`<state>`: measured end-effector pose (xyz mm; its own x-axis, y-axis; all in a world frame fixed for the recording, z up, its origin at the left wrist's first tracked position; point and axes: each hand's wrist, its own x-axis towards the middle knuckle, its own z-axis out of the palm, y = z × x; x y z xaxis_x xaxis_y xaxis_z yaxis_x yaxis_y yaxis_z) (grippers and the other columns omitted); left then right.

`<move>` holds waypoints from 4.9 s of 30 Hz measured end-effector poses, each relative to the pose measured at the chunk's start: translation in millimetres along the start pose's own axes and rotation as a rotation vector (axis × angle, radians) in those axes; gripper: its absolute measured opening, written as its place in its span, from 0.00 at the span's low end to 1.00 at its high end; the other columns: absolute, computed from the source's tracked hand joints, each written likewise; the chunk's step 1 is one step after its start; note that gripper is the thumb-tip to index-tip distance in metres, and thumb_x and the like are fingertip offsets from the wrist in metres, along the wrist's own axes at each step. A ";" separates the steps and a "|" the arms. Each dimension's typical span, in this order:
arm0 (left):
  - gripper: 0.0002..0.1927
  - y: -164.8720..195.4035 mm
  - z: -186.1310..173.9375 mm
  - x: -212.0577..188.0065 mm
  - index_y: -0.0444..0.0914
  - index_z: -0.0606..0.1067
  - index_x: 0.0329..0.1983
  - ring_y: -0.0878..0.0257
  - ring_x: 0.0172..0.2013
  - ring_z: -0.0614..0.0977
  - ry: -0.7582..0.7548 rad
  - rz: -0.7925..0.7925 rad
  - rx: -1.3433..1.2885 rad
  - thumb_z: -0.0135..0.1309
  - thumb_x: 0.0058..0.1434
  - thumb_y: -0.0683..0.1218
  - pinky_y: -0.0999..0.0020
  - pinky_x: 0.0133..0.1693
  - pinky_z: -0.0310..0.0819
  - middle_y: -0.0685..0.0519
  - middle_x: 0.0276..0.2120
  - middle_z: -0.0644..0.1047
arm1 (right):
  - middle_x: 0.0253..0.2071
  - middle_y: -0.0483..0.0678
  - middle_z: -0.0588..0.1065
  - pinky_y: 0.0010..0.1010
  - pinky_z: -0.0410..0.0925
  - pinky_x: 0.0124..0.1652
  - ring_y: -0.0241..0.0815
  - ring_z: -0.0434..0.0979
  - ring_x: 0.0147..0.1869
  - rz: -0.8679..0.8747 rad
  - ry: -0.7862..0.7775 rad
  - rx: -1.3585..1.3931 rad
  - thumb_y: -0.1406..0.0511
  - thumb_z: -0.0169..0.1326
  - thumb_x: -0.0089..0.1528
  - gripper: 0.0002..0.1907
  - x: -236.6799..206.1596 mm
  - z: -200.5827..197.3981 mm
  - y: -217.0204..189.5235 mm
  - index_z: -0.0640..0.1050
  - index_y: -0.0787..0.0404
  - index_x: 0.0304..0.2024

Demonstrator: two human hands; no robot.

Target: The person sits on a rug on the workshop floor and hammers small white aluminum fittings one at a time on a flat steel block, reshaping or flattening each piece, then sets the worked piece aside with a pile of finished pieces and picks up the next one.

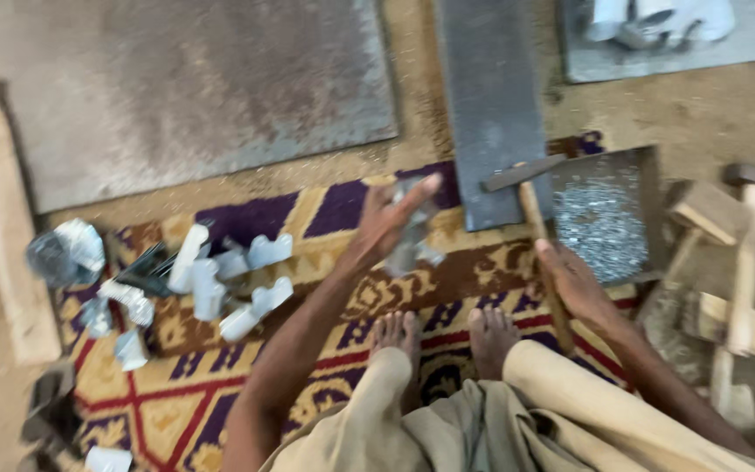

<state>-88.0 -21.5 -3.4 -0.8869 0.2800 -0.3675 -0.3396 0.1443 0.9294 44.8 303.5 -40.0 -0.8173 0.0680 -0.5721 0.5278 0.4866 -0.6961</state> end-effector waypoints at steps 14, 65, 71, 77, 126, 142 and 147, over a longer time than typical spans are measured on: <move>0.53 1.9 -154.5 -82.4 0.47 0.70 0.61 0.49 0.62 0.70 -0.279 -0.561 1.561 0.70 0.37 0.77 0.46 0.60 0.69 0.52 0.59 0.72 | 0.48 0.58 0.76 0.41 0.76 0.45 0.47 0.79 0.47 -0.152 0.343 -0.043 0.58 0.54 0.69 0.16 123.2 -168.2 -65.0 0.76 0.62 0.53; 0.22 8.3 12.5 4.1 0.36 0.76 0.52 0.60 0.41 0.83 0.075 -0.104 -0.150 0.60 0.62 0.55 0.64 0.44 0.83 0.47 0.42 0.82 | 0.40 0.53 0.77 0.32 0.78 0.34 0.41 0.86 0.39 -0.717 0.728 0.047 0.76 0.43 0.75 0.14 176.8 -135.2 -143.0 0.69 0.66 0.64; 0.48 14.8 0.0 19.7 0.41 0.52 0.73 0.49 0.62 0.76 -0.081 -0.044 -0.864 0.56 0.58 0.68 0.48 0.57 0.79 0.42 0.66 0.69 | 0.36 0.54 0.78 0.29 0.78 0.37 0.40 0.84 0.38 -0.993 0.519 0.014 0.72 0.45 0.84 0.06 58.2 -108.1 -121.4 0.67 0.66 0.63; 0.47 -8.6 -19.0 34.5 0.26 0.59 0.75 0.54 0.44 0.79 0.058 -0.154 -0.680 0.59 0.67 0.64 0.58 0.41 0.79 0.38 0.49 0.72 | 0.39 0.53 0.81 0.31 0.74 0.28 0.41 0.80 0.33 -0.478 0.524 -0.420 0.67 0.57 0.72 0.06 82.6 -115.2 -32.0 0.82 0.64 0.45; 0.40 -87.7 2.0 -49.6 0.36 0.66 0.60 0.51 0.49 0.79 -0.041 -0.320 -0.407 0.60 0.55 0.66 0.48 0.48 0.82 0.44 0.45 0.76 | 0.46 0.50 0.83 0.26 0.80 0.38 0.40 0.85 0.41 -0.974 0.287 -0.350 0.68 0.67 0.64 0.38 30.7 47.4 -68.2 0.63 0.56 0.72; 0.74 -2.8 5.9 -89.3 0.39 0.37 0.80 0.37 0.71 0.62 -0.405 -0.117 -0.058 0.70 0.42 0.66 0.34 0.65 0.60 0.32 0.71 0.60 | 0.63 0.57 0.66 0.25 0.76 0.37 0.38 0.76 0.42 -0.806 0.159 -0.166 0.57 0.59 0.68 0.26 -18.6 34.0 -133.3 0.68 0.63 0.63; 0.74 18.7 26.3 -102.1 0.39 0.34 0.80 0.36 0.76 0.51 -0.533 -0.092 -0.090 0.70 0.46 0.67 0.33 0.69 0.51 0.30 0.76 0.49 | 0.40 0.46 0.73 0.29 0.69 0.41 0.37 0.74 0.42 -0.800 -0.122 -0.054 0.55 0.45 0.75 0.15 -27.1 22.4 -144.8 0.75 0.59 0.48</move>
<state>4.5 -22.4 50.6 -0.5789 0.7152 -0.3916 -0.4545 0.1157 0.8832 -4.3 211.7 66.6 -0.9102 -0.4118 0.0444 -0.2199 0.3897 -0.8943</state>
